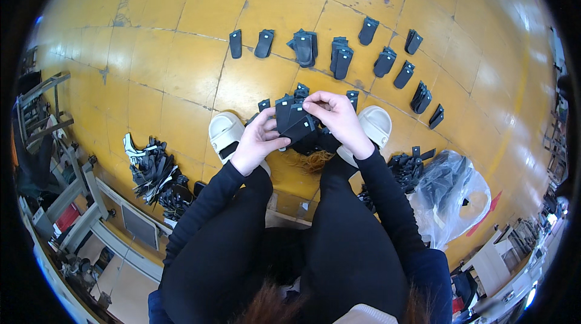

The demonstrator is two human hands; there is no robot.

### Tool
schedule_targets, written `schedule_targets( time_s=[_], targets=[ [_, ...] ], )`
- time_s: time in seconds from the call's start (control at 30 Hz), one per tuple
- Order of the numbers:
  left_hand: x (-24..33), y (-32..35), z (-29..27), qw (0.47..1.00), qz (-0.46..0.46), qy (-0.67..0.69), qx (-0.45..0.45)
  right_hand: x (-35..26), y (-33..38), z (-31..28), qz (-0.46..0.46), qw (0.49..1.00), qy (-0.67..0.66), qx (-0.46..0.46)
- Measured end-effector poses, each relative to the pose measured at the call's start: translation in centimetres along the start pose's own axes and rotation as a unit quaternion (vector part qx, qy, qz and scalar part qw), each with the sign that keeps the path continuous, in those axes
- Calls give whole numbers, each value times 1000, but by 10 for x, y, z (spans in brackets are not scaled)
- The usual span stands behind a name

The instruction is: The person sits on the floor and repeatedly picks up small black plastic parts, aligns them, and places them into neat rows on the yellow floor. The person handles the parts one at a time, occasionally adjusting the arrangement of the rows.

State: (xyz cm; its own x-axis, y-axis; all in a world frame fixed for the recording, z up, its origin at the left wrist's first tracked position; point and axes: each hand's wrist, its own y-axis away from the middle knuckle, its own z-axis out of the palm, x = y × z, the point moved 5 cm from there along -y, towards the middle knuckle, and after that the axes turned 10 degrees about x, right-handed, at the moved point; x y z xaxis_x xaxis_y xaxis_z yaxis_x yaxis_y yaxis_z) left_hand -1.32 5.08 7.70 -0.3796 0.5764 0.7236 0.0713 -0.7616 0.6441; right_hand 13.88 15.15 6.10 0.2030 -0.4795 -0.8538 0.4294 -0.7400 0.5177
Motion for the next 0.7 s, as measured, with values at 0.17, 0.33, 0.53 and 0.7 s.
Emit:
schedule_targets(
  time_s=[0.17,0.33,0.53,0.7],
  targets=[
    [-2,1,-2,1000,15,3,11,1,-2,-1,-5,1000,23,9],
    [-13,-17,-32,997,14,10,76,-8,0,-7,-37,999,15,32],
    [-36,-46,-99,976,-78,48,198,-7,-1,-21,-35,996,41,66],
    [-64,-39,-106,965,-134,77,213,6,2,-26,-41,993,91,64]
  ],
)
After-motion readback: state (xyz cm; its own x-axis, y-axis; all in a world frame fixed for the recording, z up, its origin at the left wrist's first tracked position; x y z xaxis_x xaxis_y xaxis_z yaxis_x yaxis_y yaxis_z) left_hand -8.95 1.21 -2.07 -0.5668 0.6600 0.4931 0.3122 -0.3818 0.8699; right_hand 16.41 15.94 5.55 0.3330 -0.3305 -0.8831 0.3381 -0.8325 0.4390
